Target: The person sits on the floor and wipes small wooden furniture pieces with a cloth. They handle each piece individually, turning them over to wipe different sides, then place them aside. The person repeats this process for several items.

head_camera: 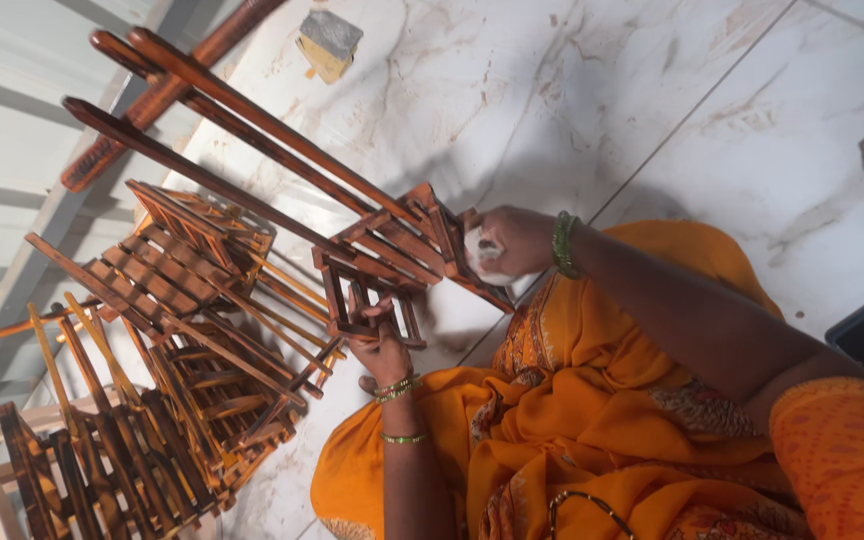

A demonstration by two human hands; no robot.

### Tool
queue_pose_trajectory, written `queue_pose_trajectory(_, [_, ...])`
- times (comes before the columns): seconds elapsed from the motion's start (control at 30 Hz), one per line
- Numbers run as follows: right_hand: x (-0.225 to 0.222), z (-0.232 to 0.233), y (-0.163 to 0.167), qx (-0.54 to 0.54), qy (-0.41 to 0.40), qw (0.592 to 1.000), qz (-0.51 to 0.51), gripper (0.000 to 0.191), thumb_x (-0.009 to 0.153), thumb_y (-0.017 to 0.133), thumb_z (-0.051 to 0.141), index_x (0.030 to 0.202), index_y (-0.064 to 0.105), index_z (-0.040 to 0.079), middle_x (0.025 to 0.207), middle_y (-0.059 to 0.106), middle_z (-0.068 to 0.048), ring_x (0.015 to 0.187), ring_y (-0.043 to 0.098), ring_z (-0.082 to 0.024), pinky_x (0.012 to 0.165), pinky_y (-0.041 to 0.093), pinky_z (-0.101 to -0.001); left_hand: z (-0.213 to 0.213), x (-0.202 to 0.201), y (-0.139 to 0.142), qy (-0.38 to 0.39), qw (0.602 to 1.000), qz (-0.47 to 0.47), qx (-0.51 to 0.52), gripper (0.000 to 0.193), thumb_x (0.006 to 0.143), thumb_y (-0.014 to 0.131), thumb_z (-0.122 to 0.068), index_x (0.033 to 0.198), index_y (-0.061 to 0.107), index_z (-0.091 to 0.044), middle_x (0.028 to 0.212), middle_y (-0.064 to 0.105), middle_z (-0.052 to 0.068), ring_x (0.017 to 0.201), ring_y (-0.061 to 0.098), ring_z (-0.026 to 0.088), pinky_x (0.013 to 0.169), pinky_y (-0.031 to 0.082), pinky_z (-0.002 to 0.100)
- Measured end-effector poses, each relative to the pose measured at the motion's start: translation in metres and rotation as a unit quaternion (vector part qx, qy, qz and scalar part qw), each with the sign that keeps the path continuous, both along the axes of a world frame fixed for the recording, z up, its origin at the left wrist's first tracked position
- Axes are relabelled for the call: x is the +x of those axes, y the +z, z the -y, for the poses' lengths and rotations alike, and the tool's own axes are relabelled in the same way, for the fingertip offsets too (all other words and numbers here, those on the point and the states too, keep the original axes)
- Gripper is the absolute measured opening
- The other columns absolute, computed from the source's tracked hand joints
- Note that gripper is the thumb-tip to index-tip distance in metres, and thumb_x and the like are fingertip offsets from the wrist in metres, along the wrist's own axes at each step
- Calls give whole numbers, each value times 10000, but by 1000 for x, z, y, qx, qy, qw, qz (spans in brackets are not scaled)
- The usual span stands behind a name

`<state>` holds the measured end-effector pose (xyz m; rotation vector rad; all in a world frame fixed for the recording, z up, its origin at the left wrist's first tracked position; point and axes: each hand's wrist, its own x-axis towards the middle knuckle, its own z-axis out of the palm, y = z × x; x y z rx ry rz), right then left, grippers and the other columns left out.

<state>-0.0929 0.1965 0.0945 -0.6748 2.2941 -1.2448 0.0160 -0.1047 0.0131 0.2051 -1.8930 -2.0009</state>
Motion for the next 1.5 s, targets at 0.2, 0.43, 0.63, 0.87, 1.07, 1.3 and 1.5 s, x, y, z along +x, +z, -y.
queue_pose_trajectory(0.2, [-19,6,-34,-17,-145,968,-202,243,738,715,128,976,762,110,1013,722,-106,910,706,-301,811,568,-414,4,-7,4,-22,999,-12,27,400,813,331,270,1118,493,69,1483,511,-21,1110,697,246,1021,575,354])
queue_pose_trajectory(0.43, [-43,1,-82,168,-159,973,-26,350,759,726,236,1081,746,102,1113,721,-179,1060,691,-358,955,538,-442,-3,-7,-5,-18,999,-26,11,560,913,407,246,1432,460,42,1191,548,69,1206,641,236,1007,564,344])
queue_pose_trajectory(0.63, [-26,4,-88,277,30,954,114,588,679,798,288,1221,674,94,1196,736,-172,1122,710,-331,990,555,-429,-27,-12,9,-11,1000,-20,-21,631,910,417,226,1503,360,18,1246,530,64,1225,614,199,1008,548,320])
queue_pose_trajectory(0.87, [-26,-50,-83,252,-45,967,-22,460,761,783,304,1167,717,99,1223,695,-170,1143,652,-346,997,518,-435,-69,-24,30,23,996,-14,-81,705,886,490,185,1539,366,-52,1239,488,89,1035,550,109,912,513,227])
queue_pose_trajectory(1.07, [-6,-58,-18,-170,-248,953,23,442,825,670,-7,1259,667,78,1158,711,-68,916,653,-91,776,551,-269,-81,-28,30,15,980,-33,-197,430,849,573,183,1199,579,-68,1537,452,147,1444,447,290,1172,346,336])
queue_pose_trajectory(1.3, [5,-36,20,-197,-216,944,-154,463,868,750,49,1295,572,52,1210,715,-80,1049,714,-144,905,590,-296,-90,-33,30,-6,989,9,-150,515,814,568,153,1262,521,-95,1580,312,160,1528,284,328,1197,310,360])
queue_pose_trajectory(1.5, [16,-50,-31,-59,-288,954,-65,808,724,892,324,1305,443,-13,1074,705,-137,946,705,-204,812,586,-342,-95,-32,33,12,984,10,-178,533,812,593,163,1286,535,-74,1538,391,179,1519,354,353,1230,308,388])
